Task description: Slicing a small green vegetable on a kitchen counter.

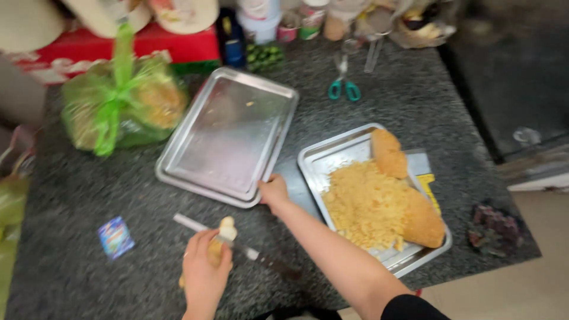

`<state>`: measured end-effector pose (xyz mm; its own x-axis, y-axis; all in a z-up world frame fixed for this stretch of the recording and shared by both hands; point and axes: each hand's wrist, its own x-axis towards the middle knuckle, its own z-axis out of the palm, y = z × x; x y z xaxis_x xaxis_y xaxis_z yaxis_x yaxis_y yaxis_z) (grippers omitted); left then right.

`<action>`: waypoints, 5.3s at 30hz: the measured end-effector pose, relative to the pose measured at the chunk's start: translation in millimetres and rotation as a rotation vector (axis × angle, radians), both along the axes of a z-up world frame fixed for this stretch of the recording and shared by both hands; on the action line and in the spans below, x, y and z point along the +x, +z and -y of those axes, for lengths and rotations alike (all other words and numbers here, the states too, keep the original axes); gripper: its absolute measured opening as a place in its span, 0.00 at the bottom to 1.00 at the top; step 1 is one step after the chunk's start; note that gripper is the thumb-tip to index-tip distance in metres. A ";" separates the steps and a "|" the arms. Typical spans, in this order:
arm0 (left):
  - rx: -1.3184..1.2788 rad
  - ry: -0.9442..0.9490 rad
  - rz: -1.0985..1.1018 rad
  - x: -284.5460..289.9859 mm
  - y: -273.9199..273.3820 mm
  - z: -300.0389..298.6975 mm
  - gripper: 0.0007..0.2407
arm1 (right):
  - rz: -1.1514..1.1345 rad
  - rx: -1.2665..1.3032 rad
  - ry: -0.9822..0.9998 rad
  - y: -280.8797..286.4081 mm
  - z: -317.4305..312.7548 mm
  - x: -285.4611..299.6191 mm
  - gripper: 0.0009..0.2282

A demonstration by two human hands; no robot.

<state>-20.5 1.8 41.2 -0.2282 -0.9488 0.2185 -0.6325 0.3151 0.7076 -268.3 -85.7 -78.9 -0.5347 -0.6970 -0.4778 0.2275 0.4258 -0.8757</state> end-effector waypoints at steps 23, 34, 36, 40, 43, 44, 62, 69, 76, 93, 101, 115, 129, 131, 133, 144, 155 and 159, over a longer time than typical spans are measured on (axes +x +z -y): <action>0.071 -0.148 -0.095 -132.3 22.8 -27.6 0.14 | 0.154 -0.280 -0.634 130.0 -144.3 -277.9 0.09; 0.096 -0.108 -0.047 -138.6 9.5 -38.8 0.16 | 0.306 -0.441 -0.840 40.7 -46.7 -386.2 0.08; 0.073 -0.084 -0.044 -136.6 12.4 -41.0 0.16 | 0.276 -0.468 -0.842 40.6 -37.7 -390.1 0.07; 0.066 -0.055 -0.027 -134.0 6.2 -45.2 0.16 | 0.349 -0.354 -0.862 23.6 -18.3 -429.1 0.10; 0.084 -0.035 -0.004 -141.3 15.6 -45.0 0.16 | 0.459 -0.362 -0.705 -16.9 -8.8 -477.7 0.13; 0.096 -0.053 -0.010 -143.8 19.0 -45.6 0.15 | 0.531 -0.361 -0.609 -34.3 -9.0 -494.7 0.18; 1.664 -0.061 -1.305 -223.8 89.2 -44.6 0.28 | -1.222 0.677 -0.199 40.8 -442.2 -418.8 0.32; 1.855 -0.383 -1.469 -272.0 69.4 -59.1 0.27 | -1.357 0.113 -0.441 90.6 -475.0 -420.1 0.05; 1.690 -0.535 -1.464 -350.5 -6.7 -96.2 0.24 | -0.623 -0.229 -0.372 249.2 -347.3 -169.3 0.12; 0.783 -0.567 -0.635 -301.6 142.0 -165.2 0.16 | -0.474 -0.273 -0.686 195.2 -250.7 -220.1 0.21; 1.095 -0.610 -0.740 -261.8 131.1 -138.9 0.17 | -0.271 -0.275 -0.760 266.1 -330.6 -268.0 0.26; -0.263 0.161 0.046 -5.1 1.4 -65.0 0.18 | -1.248 -0.077 0.038 132.4 -375.3 -314.0 0.16; 0.314 0.259 0.271 39.1 -21.9 -51.7 0.42 | -1.027 -0.054 0.720 44.8 -196.7 67.1 0.15; 0.334 0.238 0.230 43.0 -15.1 -50.9 0.41 | -1.024 -0.084 0.688 37.6 -200.2 71.7 0.14; 0.355 0.217 0.187 44.2 -12.6 -49.6 0.40 | -1.022 -0.112 0.657 37.6 -204.7 73.6 0.14; 0.316 0.156 0.215 29.0 -19.5 -10.1 0.38 | -0.938 -0.189 0.463 50.4 -199.3 61.6 0.14; 0.174 -0.022 0.355 -24.6 -16.6 45.0 0.39 | -0.800 -0.169 0.287 104.1 -176.9 47.5 0.13; 0.000 -0.133 0.283 -42.6 -22.1 54.7 0.24 | -0.980 -0.291 0.313 97.7 -183.1 54.4 0.13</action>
<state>-63.2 -53.0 19.2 -0.4022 -0.9064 0.1289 -0.7574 0.4085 0.5094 -213.9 97.4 18.8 -0.3729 -0.8876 0.2705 -0.7140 0.0883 -0.6945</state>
